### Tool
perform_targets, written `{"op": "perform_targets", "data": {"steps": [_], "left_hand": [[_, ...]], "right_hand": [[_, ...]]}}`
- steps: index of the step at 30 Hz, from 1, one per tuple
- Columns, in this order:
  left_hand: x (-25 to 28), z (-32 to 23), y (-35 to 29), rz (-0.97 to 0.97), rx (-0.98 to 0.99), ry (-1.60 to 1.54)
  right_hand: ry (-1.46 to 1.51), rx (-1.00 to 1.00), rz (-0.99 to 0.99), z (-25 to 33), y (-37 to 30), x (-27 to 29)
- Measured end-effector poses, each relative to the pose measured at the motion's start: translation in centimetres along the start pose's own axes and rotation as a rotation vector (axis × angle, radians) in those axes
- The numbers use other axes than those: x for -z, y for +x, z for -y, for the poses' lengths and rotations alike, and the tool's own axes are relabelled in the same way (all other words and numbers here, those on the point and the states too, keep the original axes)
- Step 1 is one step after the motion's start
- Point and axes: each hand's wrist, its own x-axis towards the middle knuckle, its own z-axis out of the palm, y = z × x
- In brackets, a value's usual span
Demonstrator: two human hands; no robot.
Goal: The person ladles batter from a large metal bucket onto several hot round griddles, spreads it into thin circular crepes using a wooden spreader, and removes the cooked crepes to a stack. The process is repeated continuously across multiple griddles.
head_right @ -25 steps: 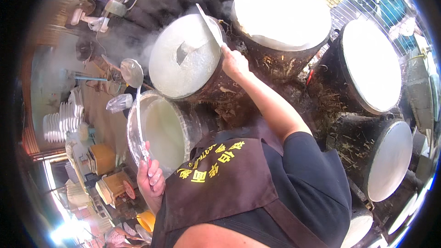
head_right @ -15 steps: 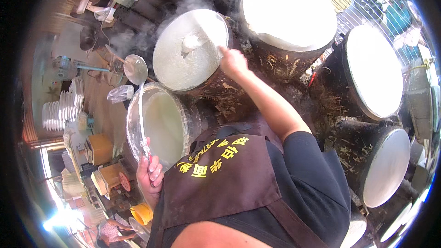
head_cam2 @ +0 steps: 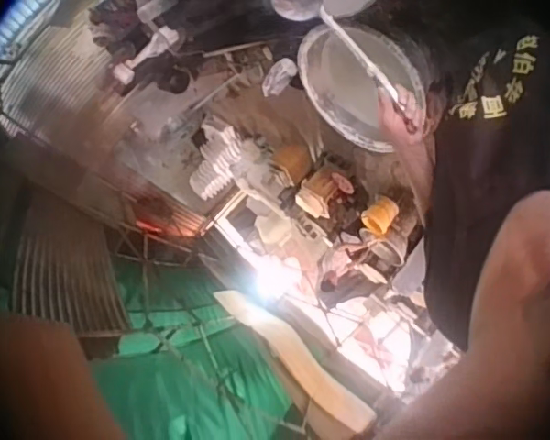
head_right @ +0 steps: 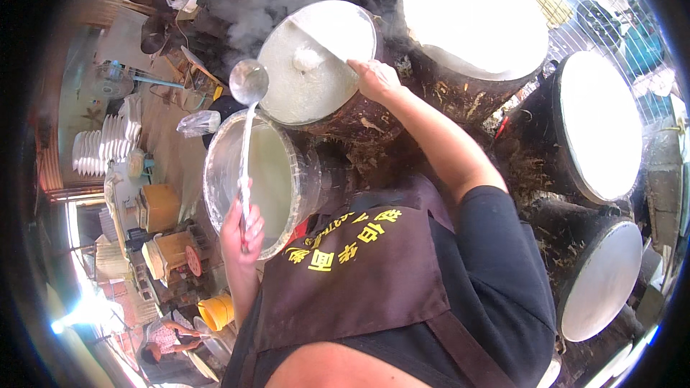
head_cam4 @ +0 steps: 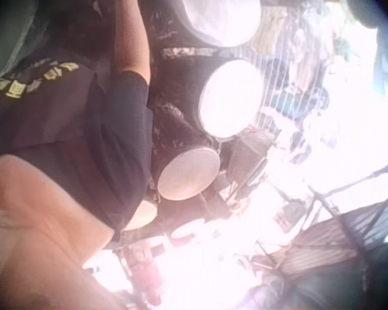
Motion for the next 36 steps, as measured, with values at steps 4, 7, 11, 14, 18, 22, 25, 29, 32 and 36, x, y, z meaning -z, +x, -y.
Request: {"op": "perform_targets", "data": {"steps": [4, 7, 11, 14, 18, 22, 25, 29, 32, 36], "left_hand": [[1.1, -0.3, 5.4, -0.22, -0.057, 0.331], [1.0, -0.3, 10.0, -0.298, -0.116, 0.641], [1.5, 0.7, 14.3, -0.265, -0.233, 1.007], [-0.4, 2.2, 13.8, -0.146, -0.169, 0.973], [-2.9, 4.5, 13.1, -0.075, -0.036, 0.811], [-4.5, 6.1, 12.1, 0.026, 0.038, 0.552], [-5.0, 6.8, 9.9, 0.019, 0.156, 0.285], [0.1, -2.1, 7.9, 0.245, 0.542, -0.643], [3.6, -2.7, 2.3, 0.481, 0.347, -0.657], [7.9, -4.1, -1.9, 0.491, 0.09, -0.609]], "right_hand": [[-0.067, 0.154, 0.163, 0.5, -4.9, 2.6], [0.13, 0.141, -0.017, -0.8, -8.4, 2.0], [0.59, -0.557, 0.061, 4.6, -13.3, 0.3], [0.643, -0.365, -0.044, 6.4, -15.8, -4.2], [0.953, -0.53, -0.142, 9.8, -17.1, -6.4], [0.812, -0.297, -0.126, 13.5, -18.3, -9.9], [0.551, -0.178, -0.071, 12.7, -19.9, -10.2], [0.354, -0.091, -0.34, 11.9, -20.2, -8.1], [0.191, -0.361, -0.225, 9.9, -20.0, -7.6], [0.194, -0.005, -0.015, 13.6, -21.7, -7.9]]}}
